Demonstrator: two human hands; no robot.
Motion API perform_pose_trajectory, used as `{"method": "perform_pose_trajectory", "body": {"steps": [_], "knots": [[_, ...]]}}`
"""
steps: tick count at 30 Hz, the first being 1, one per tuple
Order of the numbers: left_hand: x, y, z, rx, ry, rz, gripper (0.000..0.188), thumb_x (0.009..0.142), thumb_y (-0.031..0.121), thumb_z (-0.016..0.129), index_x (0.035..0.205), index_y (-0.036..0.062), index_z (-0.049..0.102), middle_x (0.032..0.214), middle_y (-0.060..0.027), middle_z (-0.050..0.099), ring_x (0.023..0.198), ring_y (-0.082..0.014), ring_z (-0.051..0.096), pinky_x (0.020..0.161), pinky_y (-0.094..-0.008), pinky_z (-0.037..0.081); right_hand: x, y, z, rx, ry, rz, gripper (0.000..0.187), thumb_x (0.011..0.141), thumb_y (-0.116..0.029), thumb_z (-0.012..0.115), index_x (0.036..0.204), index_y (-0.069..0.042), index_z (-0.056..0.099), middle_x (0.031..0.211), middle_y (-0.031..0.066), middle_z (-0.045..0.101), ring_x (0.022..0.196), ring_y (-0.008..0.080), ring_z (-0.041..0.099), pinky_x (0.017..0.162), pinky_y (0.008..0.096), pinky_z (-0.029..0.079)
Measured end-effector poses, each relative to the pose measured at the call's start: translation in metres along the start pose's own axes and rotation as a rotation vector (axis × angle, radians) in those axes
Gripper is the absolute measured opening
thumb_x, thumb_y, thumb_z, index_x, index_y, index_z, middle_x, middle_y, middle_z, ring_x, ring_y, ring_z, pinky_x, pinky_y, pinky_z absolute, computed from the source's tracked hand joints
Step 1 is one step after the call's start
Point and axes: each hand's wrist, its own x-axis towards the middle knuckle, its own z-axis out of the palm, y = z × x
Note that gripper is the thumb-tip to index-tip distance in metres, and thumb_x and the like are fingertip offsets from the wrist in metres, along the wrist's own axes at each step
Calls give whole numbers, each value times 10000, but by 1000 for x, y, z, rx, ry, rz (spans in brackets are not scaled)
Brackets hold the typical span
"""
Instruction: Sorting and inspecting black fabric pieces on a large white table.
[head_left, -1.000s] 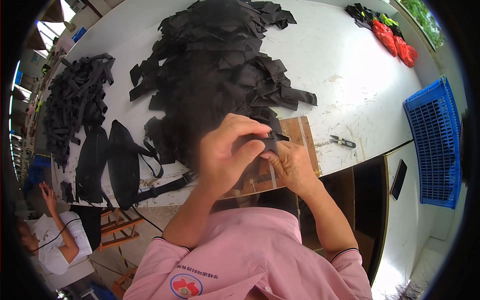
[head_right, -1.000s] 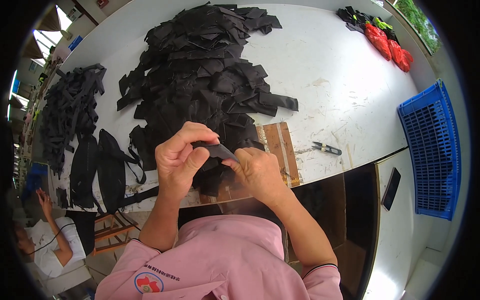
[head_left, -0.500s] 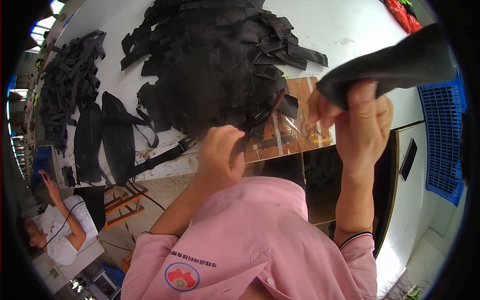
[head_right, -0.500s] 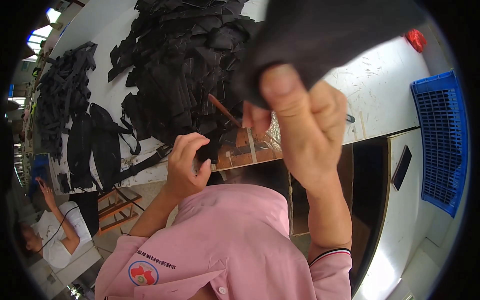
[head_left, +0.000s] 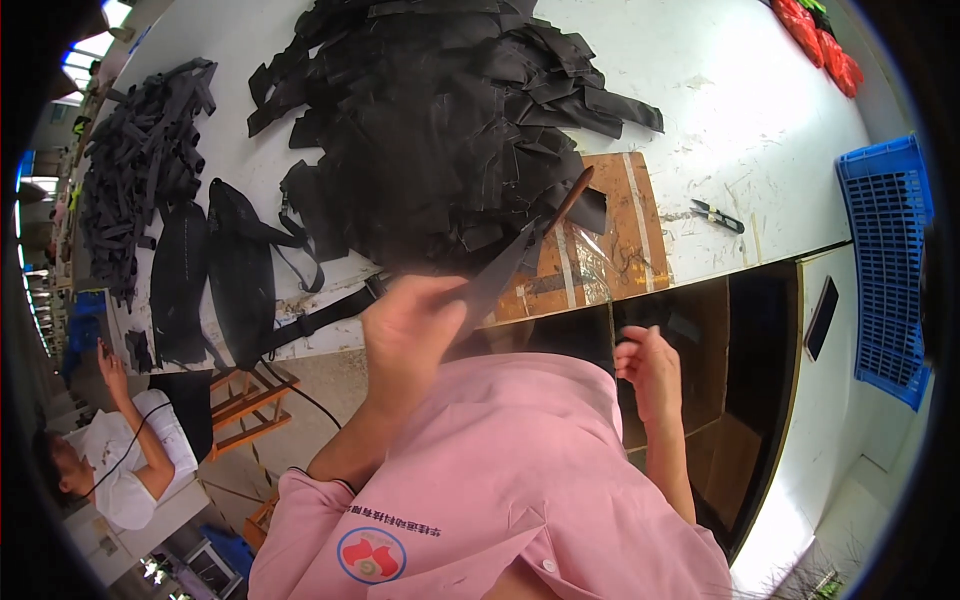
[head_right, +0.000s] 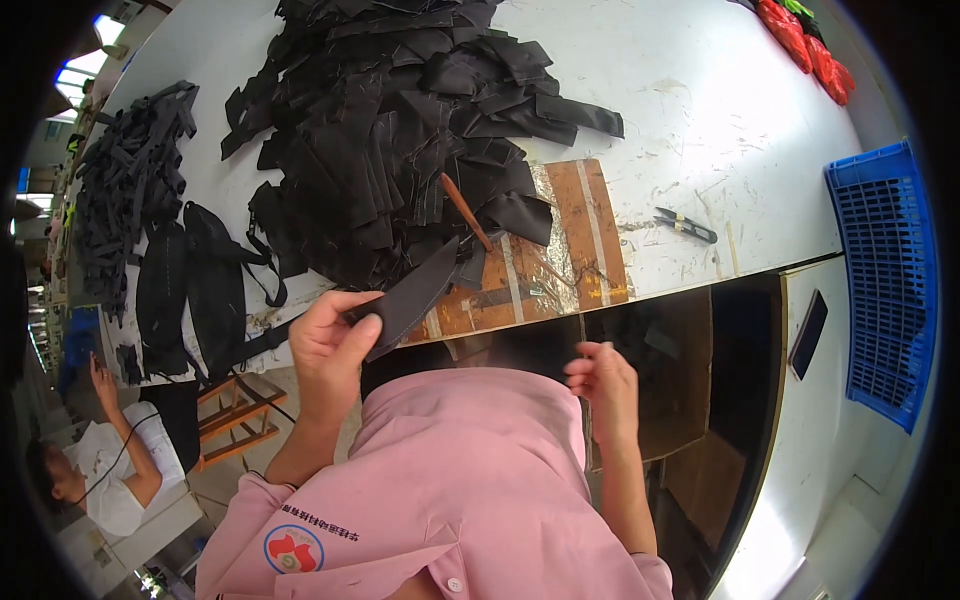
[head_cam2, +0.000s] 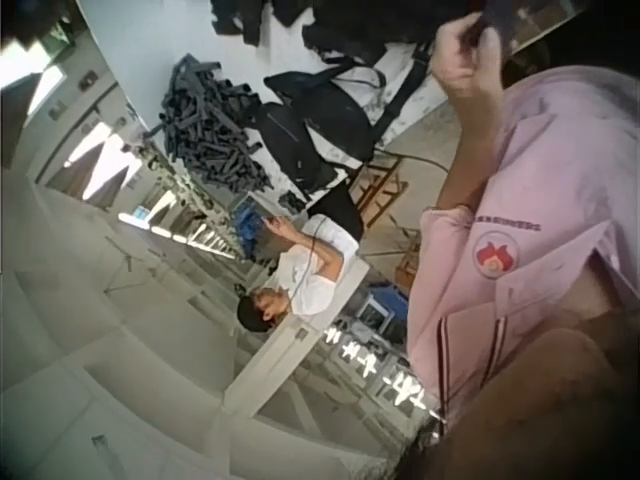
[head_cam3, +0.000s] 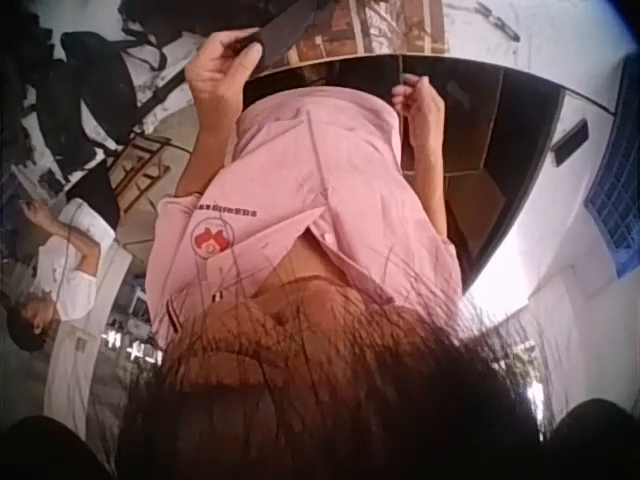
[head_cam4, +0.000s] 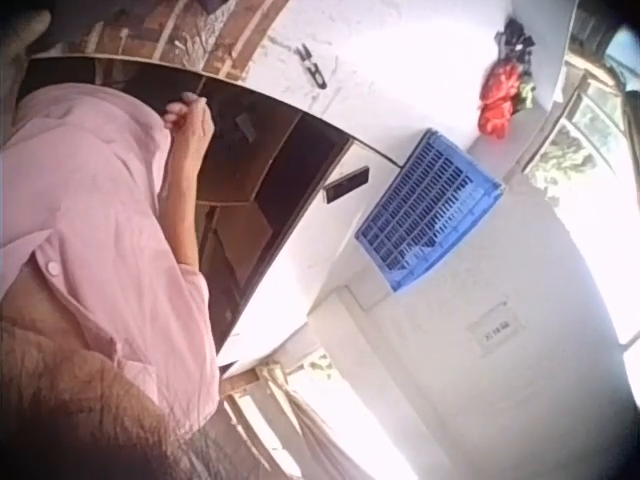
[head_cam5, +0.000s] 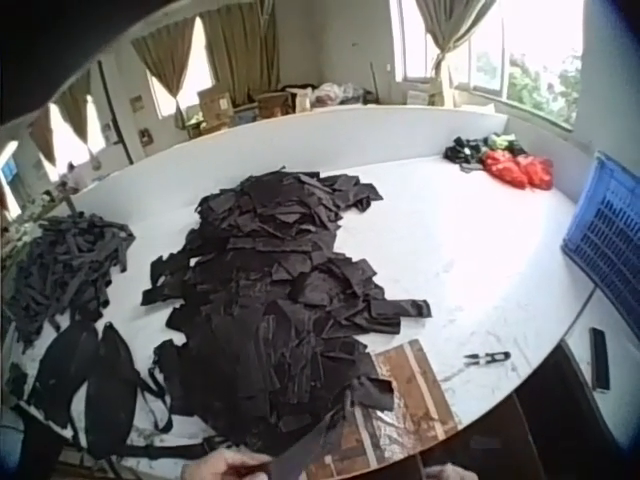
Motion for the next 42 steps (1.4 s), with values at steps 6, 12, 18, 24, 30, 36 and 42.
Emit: {"method": "perform_pose_trajectory", "body": {"steps": [6, 12, 18, 24, 30, 36, 42], "knots": [[3, -7, -5, -483, -191, -158, 167, 790, 9, 563, 949, -36, 540, 912, -110, 607, 833, -154, 591, 789, -285, 466, -21, -46, 115, 241, -805, -94, 432, 750, -244, 671, 1091, -20, 529, 951, 66, 572, 812, 127, 530, 696, 250, 442], [15, -22, 12, -630, -112, -282, 144, 813, 8, 538, 955, -12, 548, 946, -89, 607, 838, -146, 586, 789, -260, 458, -21, -53, 134, 35, -264, -477, 146, 800, -150, 645, 755, -14, 617, 679, -17, 578, 550, 52, 473, 498, 192, 396], [26, -25, 18, -459, -89, -304, 153, 826, 21, 528, 976, -8, 524, 898, -56, 586, 775, -111, 550, 710, -233, 446, -5, -55, 135, -279, -65, -786, 123, 713, -69, 700, 676, -15, 595, 596, 26, 520, 480, 93, 443, 436, 234, 342], [9, -3, 38, -78, 194, 136, 198, 824, 106, 553, 971, -6, 481, 848, -31, 516, 753, -82, 481, 647, -186, 389, 0, -60, 131, -556, 123, -1049, 175, 606, 44, 695, 608, -19, 531, 555, 54, 442, 452, 139, 426, 425, 256, 328], [12, 21, 41, -183, -129, -117, 161, 786, 82, 609, 885, -1, 513, 757, -33, 557, 680, -65, 514, 599, -203, 420, 8, -52, 121, -664, 154, -1240, 167, 544, 96, 636, 609, -17, 532, 579, 63, 447, 493, 170, 454, 435, 285, 348], [16, 4, 36, 37, 37, -55, 33, 766, -29, 563, 798, -20, 564, 694, -20, 570, 583, -44, 503, 548, -173, 403, -5, -66, 117, -650, -225, -1040, 336, 622, -171, 753, 826, 1, 549, 747, 86, 503, 590, 197, 533, 516, 287, 441], [8, -10, 41, 207, -66, 136, 77, 756, -68, 570, 817, -26, 550, 706, -15, 575, 593, -36, 503, 528, -175, 416, -5, -57, 119, -576, -201, -1134, 201, 675, -17, 647, 855, 1, 560, 748, 91, 516, 611, 251, 547, 513, 316, 446]]}}
